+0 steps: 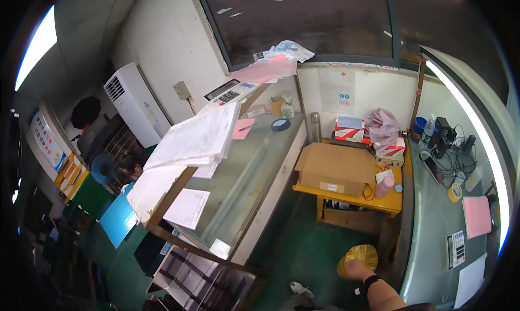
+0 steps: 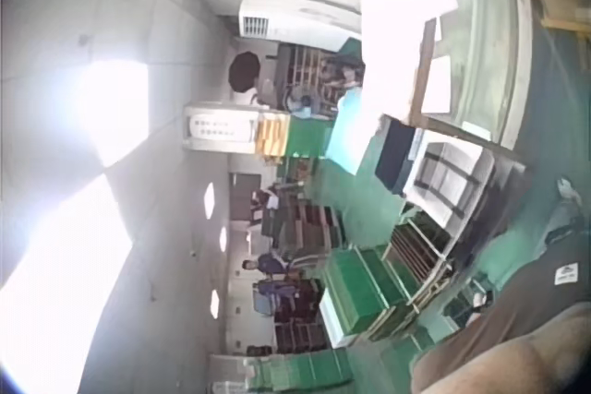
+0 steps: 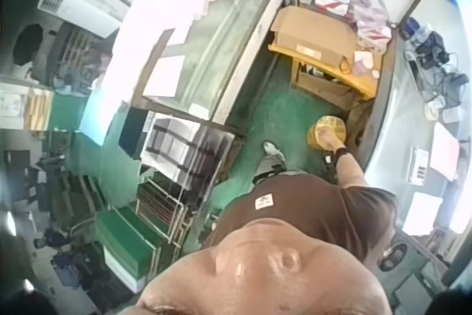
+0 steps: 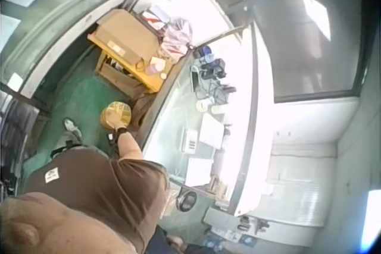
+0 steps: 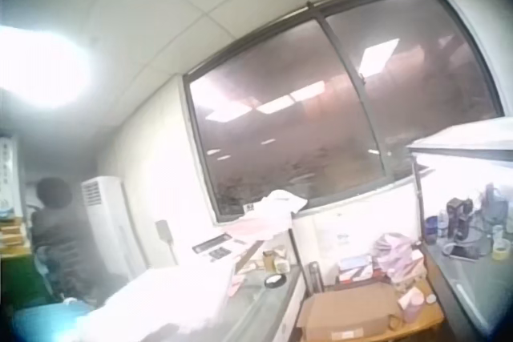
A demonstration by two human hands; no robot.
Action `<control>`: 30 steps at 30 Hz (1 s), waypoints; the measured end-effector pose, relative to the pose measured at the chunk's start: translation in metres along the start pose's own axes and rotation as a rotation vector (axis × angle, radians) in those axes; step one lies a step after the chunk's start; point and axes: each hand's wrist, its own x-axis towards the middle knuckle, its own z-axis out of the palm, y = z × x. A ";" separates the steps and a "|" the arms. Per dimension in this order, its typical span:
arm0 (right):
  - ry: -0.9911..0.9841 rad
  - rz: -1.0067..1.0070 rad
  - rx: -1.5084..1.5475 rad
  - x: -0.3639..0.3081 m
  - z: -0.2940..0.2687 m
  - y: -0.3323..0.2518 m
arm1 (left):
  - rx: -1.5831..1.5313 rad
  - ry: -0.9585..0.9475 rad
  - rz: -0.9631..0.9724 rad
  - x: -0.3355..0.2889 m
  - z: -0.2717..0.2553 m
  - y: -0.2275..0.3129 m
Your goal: Inspecting and organizing large blue circuit board panels in a fabrication facility.
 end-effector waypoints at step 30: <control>0.275 -0.860 -0.588 0.384 -0.229 -0.652 | 0.469 0.353 0.059 -0.050 0.178 0.277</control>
